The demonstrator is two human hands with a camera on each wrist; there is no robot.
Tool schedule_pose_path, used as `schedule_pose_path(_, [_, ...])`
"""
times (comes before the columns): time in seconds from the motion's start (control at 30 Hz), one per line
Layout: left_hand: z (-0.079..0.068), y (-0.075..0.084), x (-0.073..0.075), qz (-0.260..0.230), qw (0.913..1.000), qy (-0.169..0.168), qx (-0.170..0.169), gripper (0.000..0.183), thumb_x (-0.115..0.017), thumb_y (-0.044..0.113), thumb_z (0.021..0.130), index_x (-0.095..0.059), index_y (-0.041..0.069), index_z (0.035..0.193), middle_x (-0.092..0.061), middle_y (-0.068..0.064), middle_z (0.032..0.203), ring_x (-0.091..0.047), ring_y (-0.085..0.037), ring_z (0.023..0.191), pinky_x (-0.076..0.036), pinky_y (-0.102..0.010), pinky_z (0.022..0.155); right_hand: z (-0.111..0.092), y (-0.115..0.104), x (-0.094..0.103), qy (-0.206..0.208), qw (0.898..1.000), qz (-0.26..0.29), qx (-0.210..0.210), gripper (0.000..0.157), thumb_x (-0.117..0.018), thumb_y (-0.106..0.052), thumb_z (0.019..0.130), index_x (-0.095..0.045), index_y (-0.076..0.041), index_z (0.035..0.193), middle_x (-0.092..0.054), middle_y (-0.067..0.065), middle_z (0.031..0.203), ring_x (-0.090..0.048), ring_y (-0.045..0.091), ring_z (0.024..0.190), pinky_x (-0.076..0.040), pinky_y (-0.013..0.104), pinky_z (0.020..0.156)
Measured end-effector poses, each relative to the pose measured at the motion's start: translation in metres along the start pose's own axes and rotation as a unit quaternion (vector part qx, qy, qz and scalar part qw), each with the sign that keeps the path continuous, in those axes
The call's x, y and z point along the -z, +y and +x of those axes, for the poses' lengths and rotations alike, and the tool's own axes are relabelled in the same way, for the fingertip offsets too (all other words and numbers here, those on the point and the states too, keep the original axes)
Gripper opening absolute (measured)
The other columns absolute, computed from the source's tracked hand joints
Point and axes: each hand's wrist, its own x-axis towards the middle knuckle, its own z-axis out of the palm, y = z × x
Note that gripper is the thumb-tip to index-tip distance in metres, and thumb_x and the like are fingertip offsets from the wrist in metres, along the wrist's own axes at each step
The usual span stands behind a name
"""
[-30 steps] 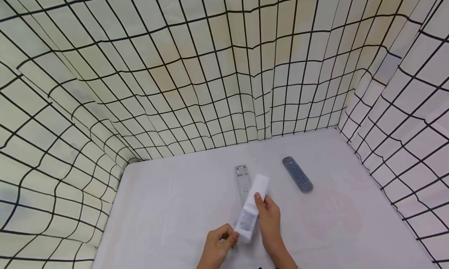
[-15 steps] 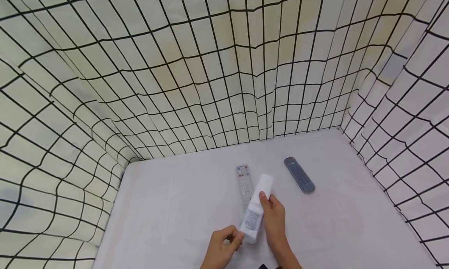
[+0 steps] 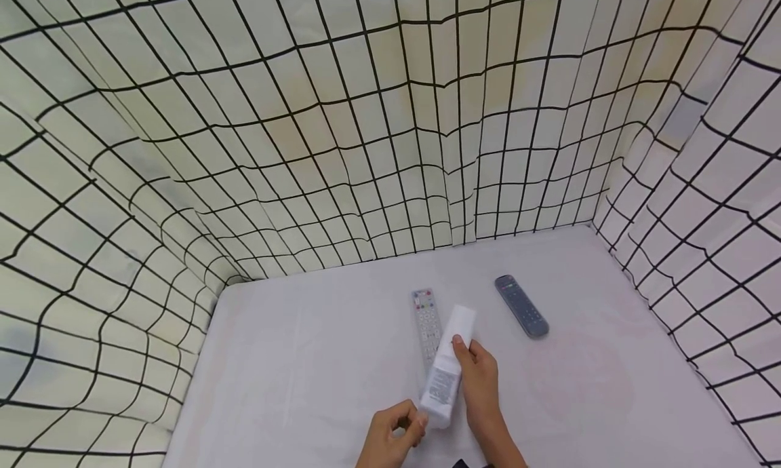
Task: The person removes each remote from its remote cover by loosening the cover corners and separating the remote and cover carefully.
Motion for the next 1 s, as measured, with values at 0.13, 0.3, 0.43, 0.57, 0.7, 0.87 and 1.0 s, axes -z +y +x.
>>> schedule_pose_path(0.13, [-0.001,0.001,-0.002,-0.012,0.9999,-0.011,-0.003,0.03,-0.065,0.022,0.094,-0.058,0.004,0.071,-0.066,-0.017,0.066,-0.052,0.007,0.057,-0.05,-0.019,0.056,0.001,0.002,0.004,0.0,1.0,0.001,-0.004,0.064,-0.053,-0.056,0.096,-0.058,-0.005,0.132,-0.069,0.011,0.115,-0.065,0.01,0.088,-0.054,0.021,0.074])
schedule_pose_path(0.3, [0.004,0.002,-0.001,0.022,0.9997,-0.006,-0.009,0.029,-0.065,0.027,0.094,-0.059,0.009,0.072,-0.068,-0.013,0.068,-0.051,0.006,0.058,-0.05,-0.019,0.058,0.004,0.002,0.008,-0.006,1.0,0.005,-0.005,0.067,-0.054,-0.057,0.095,-0.057,-0.001,0.133,-0.068,0.011,0.116,-0.065,0.009,0.088,-0.054,0.021,0.074])
schedule_pose_path(0.43, [0.006,0.001,0.004,0.035,0.9991,0.016,0.019,0.027,-0.065,0.034,0.093,-0.062,0.013,0.076,-0.07,-0.013,0.072,-0.054,0.004,0.059,-0.05,-0.02,0.059,0.003,0.001,0.006,-0.029,0.999,0.026,-0.007,0.071,-0.056,-0.059,0.093,-0.055,-0.001,0.134,-0.067,0.009,0.119,-0.066,0.008,0.091,-0.055,0.021,0.077])
schedule_pose_path(0.57, [0.003,-0.003,0.009,-0.004,0.9965,0.024,0.08,0.028,-0.064,0.037,0.094,-0.062,0.011,0.084,-0.069,-0.008,0.075,-0.059,-0.001,0.064,-0.051,-0.02,0.064,0.001,0.0,0.003,-0.046,0.998,0.047,-0.006,0.068,-0.057,-0.057,0.093,-0.055,-0.004,0.135,-0.066,0.006,0.119,-0.066,0.009,0.093,-0.056,0.024,0.078])
schedule_pose_path(0.7, [0.001,-0.007,0.009,-0.057,0.9924,0.014,0.109,0.03,-0.058,0.034,0.099,-0.059,0.005,0.092,-0.068,-0.005,0.076,-0.06,-0.005,0.067,-0.051,-0.023,0.066,-0.003,-0.001,0.001,-0.041,0.998,0.056,-0.003,0.064,-0.058,-0.054,0.093,-0.056,-0.004,0.133,-0.065,0.007,0.118,-0.066,0.009,0.092,-0.056,0.024,0.077])
schedule_pose_path(0.87, [0.003,-0.013,0.006,-0.094,0.9885,-0.017,0.117,0.033,-0.054,0.033,0.101,-0.062,0.0,0.103,-0.069,-0.008,0.078,-0.06,-0.004,0.067,-0.05,-0.022,0.064,-0.008,-0.001,-0.002,-0.055,0.998,0.043,0.003,0.073,-0.06,-0.057,0.091,-0.049,-0.005,0.14,-0.063,0.013,0.13,-0.066,0.009,0.098,-0.056,0.023,0.08])
schedule_pose_path(1.0, [0.003,-0.013,0.008,-0.096,0.987,-0.019,0.127,0.035,-0.057,0.034,0.099,-0.065,0.0,0.106,-0.07,-0.018,0.079,-0.06,-0.005,0.067,-0.05,-0.021,0.065,-0.011,0.0,-0.003,-0.069,0.997,0.034,0.007,0.075,-0.062,-0.056,0.09,-0.045,-0.006,0.143,-0.06,0.015,0.135,-0.066,0.011,0.101,-0.057,0.024,0.081])
